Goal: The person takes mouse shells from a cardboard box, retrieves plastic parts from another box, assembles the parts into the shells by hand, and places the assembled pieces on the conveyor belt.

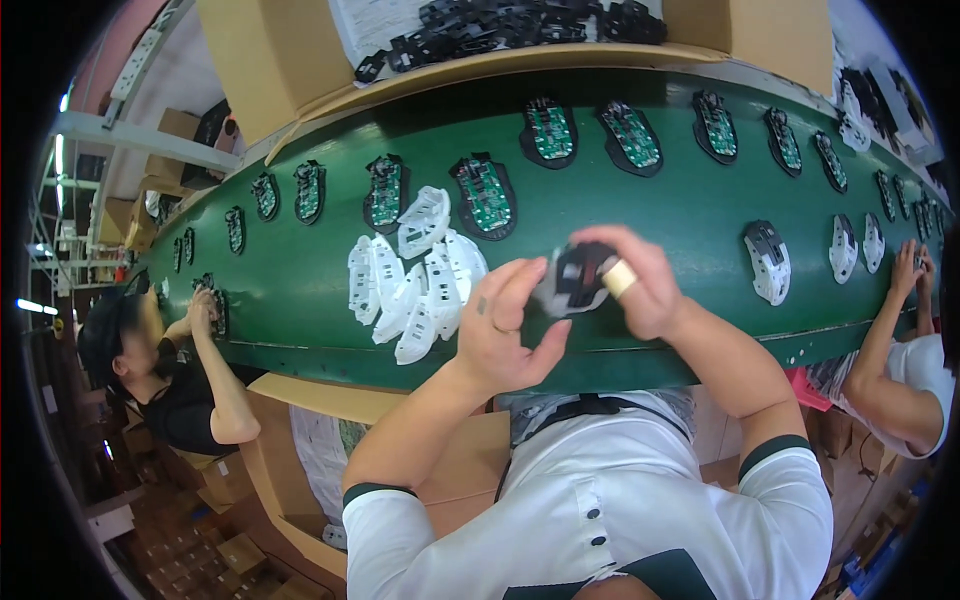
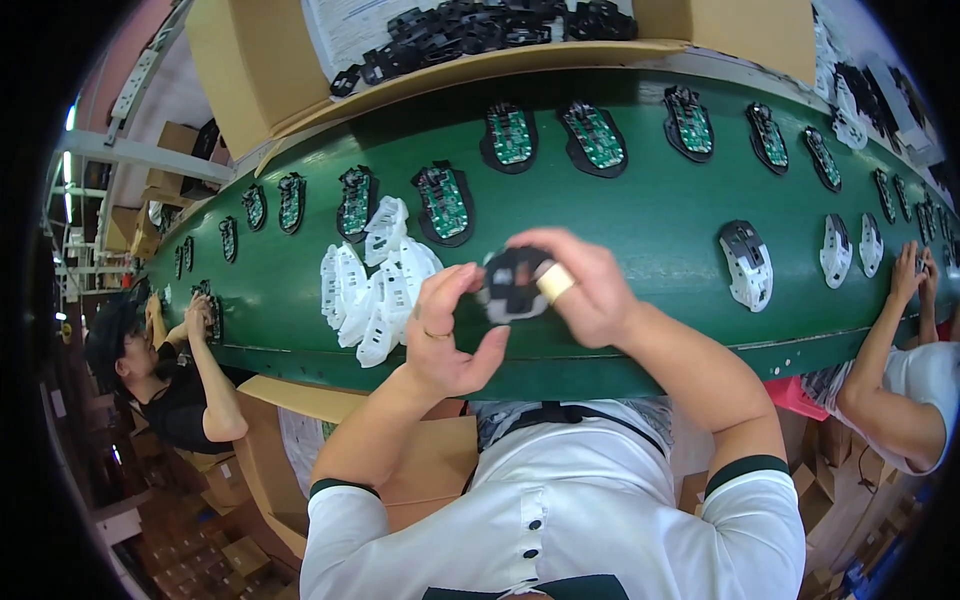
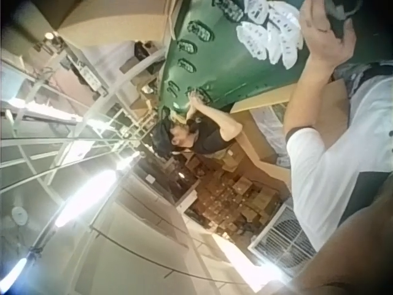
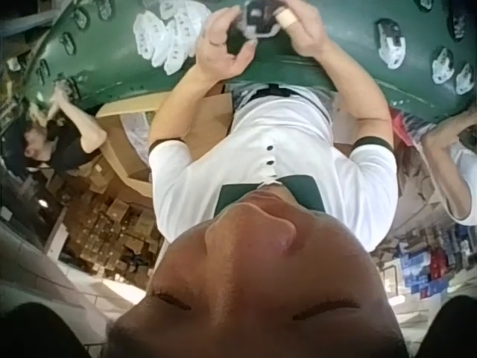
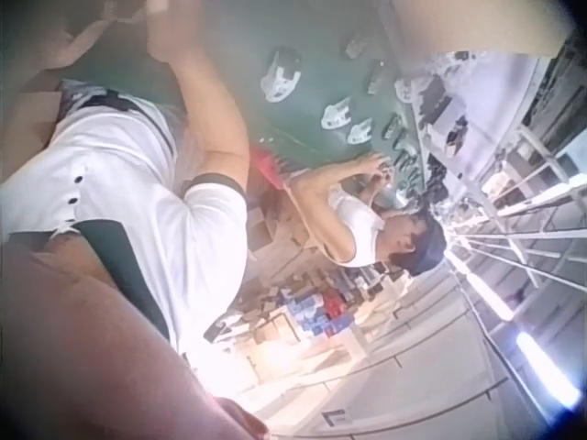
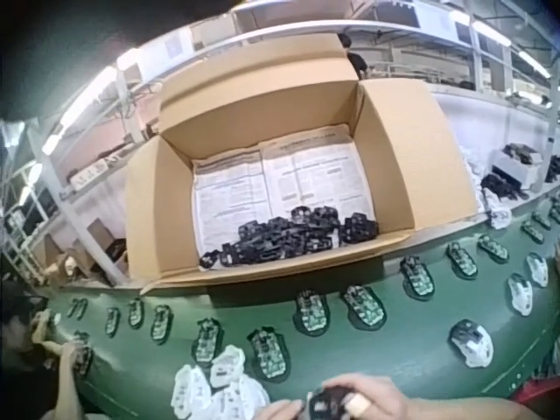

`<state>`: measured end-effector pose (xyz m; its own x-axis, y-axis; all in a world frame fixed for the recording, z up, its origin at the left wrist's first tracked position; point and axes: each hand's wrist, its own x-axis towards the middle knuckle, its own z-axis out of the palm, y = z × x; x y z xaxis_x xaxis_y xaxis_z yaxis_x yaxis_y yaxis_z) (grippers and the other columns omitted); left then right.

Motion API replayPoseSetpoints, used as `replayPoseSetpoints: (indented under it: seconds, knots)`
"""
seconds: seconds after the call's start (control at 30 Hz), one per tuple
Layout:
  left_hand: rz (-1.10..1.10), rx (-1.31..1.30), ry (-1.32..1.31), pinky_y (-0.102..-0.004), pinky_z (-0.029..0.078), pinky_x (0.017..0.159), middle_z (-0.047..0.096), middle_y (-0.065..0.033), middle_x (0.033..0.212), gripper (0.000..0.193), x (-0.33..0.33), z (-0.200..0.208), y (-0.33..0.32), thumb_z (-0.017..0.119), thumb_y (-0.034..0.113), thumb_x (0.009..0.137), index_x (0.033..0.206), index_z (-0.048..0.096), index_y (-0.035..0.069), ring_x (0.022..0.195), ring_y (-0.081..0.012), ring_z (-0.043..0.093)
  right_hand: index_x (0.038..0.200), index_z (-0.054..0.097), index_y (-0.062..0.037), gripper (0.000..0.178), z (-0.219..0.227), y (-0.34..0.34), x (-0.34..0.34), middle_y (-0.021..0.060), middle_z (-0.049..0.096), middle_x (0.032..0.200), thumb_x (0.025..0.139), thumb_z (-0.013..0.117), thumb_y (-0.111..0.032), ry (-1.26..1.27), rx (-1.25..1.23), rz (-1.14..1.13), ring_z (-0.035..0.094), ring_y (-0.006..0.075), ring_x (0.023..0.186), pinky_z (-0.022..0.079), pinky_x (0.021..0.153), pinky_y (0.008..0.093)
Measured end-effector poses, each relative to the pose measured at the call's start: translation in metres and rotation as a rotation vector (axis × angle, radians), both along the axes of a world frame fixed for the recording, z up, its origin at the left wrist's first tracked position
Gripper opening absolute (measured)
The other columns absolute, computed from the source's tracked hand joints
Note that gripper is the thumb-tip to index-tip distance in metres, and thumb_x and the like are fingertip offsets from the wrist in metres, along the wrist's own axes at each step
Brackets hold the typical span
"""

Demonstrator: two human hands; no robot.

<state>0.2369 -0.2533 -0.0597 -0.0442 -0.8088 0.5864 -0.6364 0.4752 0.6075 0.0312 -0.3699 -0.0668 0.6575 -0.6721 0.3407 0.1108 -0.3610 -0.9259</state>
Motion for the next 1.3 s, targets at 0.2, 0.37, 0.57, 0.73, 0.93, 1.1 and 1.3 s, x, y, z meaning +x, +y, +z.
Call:
replayPoseSetpoints:
  seconds: [0.2, 0.37, 0.57, 0.73, 0.93, 1.1, 1.3]
  knots:
    - [0.034, -0.013, -0.122, -0.0386, 0.059, 0.088, 0.061, -0.0214, 0.132, 0.062, 0.014, 0.013, 0.003, 0.083, 0.003, 0.075, 0.133, 0.061, -0.001, 0.108, -0.0344, 0.067, 0.119, 0.071, -0.0021, 0.034, 0.02, -0.043, -0.007, 0.017, 0.074, 0.108, 0.09, 0.058, -0.014, 0.623, -0.179, -0.362, 0.071, 0.0403, 0.095, 0.057, 0.086, 0.043]
    - [-0.037, 0.033, -0.089, -0.0395, 0.059, 0.081, 0.064, -0.0159, 0.129, 0.042, 0.006, 0.017, 0.002, 0.083, 0.01, 0.077, 0.116, 0.069, 0.008, 0.099, -0.0292, 0.071, 0.112, 0.071, -0.0006, 0.029, 0.024, -0.054, -0.03, 0.0186, 0.068, 0.121, 0.086, 0.058, -0.005, 0.728, -0.481, -0.604, 0.064, 0.0391, 0.116, 0.051, 0.102, 0.0455]
    - [-0.065, 0.054, -0.138, -0.0412, 0.057, 0.085, 0.069, -0.0099, 0.117, 0.028, 0.012, 0.008, 0.01, 0.08, 0.012, 0.079, 0.104, 0.07, 0.008, 0.093, -0.0287, 0.07, 0.102, 0.068, 0.0035, 0.023, 0.029, 0.0, 0.011, 0.0237, 0.071, 0.112, 0.083, 0.056, 0.004, 0.211, -0.448, -0.192, 0.069, 0.0394, 0.109, 0.054, 0.098, 0.0451]
    - [0.24, -0.039, -0.348, -0.0544, 0.049, 0.103, 0.066, -0.0132, 0.123, 0.035, 0.028, 0.021, 0.001, 0.081, 0.025, 0.08, 0.109, 0.071, 0.008, 0.112, -0.0344, 0.065, 0.102, 0.071, 0.0025, 0.018, 0.001, 0.011, 0.031, 0.016, 0.073, 0.102, 0.087, 0.061, 0.005, 0.281, -0.237, 0.044, 0.071, 0.0266, 0.083, 0.057, 0.073, 0.0343]
    - [0.46, 0.327, -0.58, -0.062, 0.041, 0.114, 0.042, -0.0355, 0.155, 0.081, 0.055, 0.027, -0.003, 0.083, 0.055, 0.077, 0.142, 0.064, 0.01, 0.138, -0.0532, 0.048, 0.105, 0.072, 0.0005, 0.017, -0.01, 0.004, 0.033, 0.0121, 0.071, 0.097, 0.092, 0.061, 0.001, 0.316, -0.113, 0.036, 0.066, 0.0177, 0.074, 0.053, 0.067, 0.0291]
    - [0.376, 0.526, -0.59, -0.0573, 0.048, 0.108, 0.038, -0.0395, 0.157, 0.077, 0.06, 0.028, -0.001, 0.083, 0.046, 0.08, 0.146, 0.062, 0.012, 0.132, -0.0511, 0.055, 0.106, 0.073, 0.0006, 0.018, -0.008, 0.004, 0.035, 0.0111, 0.071, 0.097, 0.092, 0.061, 0.0, 0.357, -0.117, 0.043, 0.065, 0.0168, 0.074, 0.052, 0.067, 0.0285]
    - [0.341, 0.493, -0.559, -0.0528, 0.051, 0.103, 0.043, -0.0374, 0.153, 0.069, 0.057, 0.022, -0.001, 0.081, 0.034, 0.083, 0.145, 0.062, 0.014, 0.123, -0.0473, 0.062, 0.105, 0.073, 0.001, 0.017, -0.011, 0.006, 0.038, 0.0104, 0.071, 0.096, 0.092, 0.061, 0.0, 0.355, -0.075, 0.015, 0.066, 0.0161, 0.075, 0.052, 0.068, 0.0281]
